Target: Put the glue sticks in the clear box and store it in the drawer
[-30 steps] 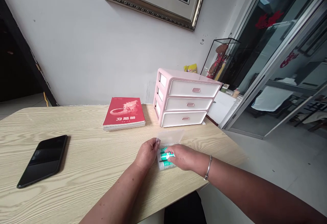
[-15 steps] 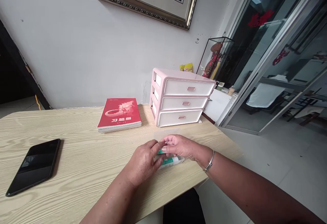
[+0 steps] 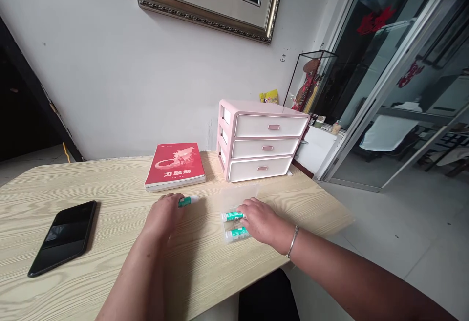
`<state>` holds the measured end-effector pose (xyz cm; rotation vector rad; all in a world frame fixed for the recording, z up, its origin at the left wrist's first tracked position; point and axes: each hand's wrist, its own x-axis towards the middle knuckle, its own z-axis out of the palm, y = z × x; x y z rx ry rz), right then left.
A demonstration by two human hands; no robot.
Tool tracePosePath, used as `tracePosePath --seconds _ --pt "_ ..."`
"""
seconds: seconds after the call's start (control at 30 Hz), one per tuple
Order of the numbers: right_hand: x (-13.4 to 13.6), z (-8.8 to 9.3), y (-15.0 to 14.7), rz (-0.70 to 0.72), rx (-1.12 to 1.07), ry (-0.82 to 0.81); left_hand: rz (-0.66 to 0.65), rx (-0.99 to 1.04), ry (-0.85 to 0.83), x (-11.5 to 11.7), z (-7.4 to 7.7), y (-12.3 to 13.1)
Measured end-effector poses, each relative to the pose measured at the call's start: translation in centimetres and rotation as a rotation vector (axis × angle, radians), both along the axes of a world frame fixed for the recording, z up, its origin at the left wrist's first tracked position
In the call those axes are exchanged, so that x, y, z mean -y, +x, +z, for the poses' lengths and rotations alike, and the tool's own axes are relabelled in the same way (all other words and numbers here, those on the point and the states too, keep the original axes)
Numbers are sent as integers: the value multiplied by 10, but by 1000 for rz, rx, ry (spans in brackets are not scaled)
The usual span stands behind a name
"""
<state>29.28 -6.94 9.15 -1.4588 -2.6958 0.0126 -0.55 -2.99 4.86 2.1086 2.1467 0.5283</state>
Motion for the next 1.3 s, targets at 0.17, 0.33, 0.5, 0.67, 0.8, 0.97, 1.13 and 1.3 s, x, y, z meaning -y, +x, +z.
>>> tracePosePath --seconds 0.17,0.33,0.5,0.67,0.8,0.97,1.13,1.3 --pt "-10 -6 -6 21 159 26 104 -39 9 -4 -8 -4" --pt "-13 -16 1 21 133 40 81 -28 30 -4 -9 -5" --pt "-7 2 9 -66 26 -45 45 168 263 0 -10 10" --pt "0 39 0 -171 -227 -234 -270 477 320 25 2 49" --pt "2 46 -13 -111 -444 -440 -611 388 283 49 17 78" --pt "-10 23 -5 -142 -671 -623 -619 277 183 54 34 78" --pt "-11 10 21 -46 -309 -397 -312 174 150 39 35 46" --pt "4 12 19 111 -2 -224 -108 77 15 19 11 25"
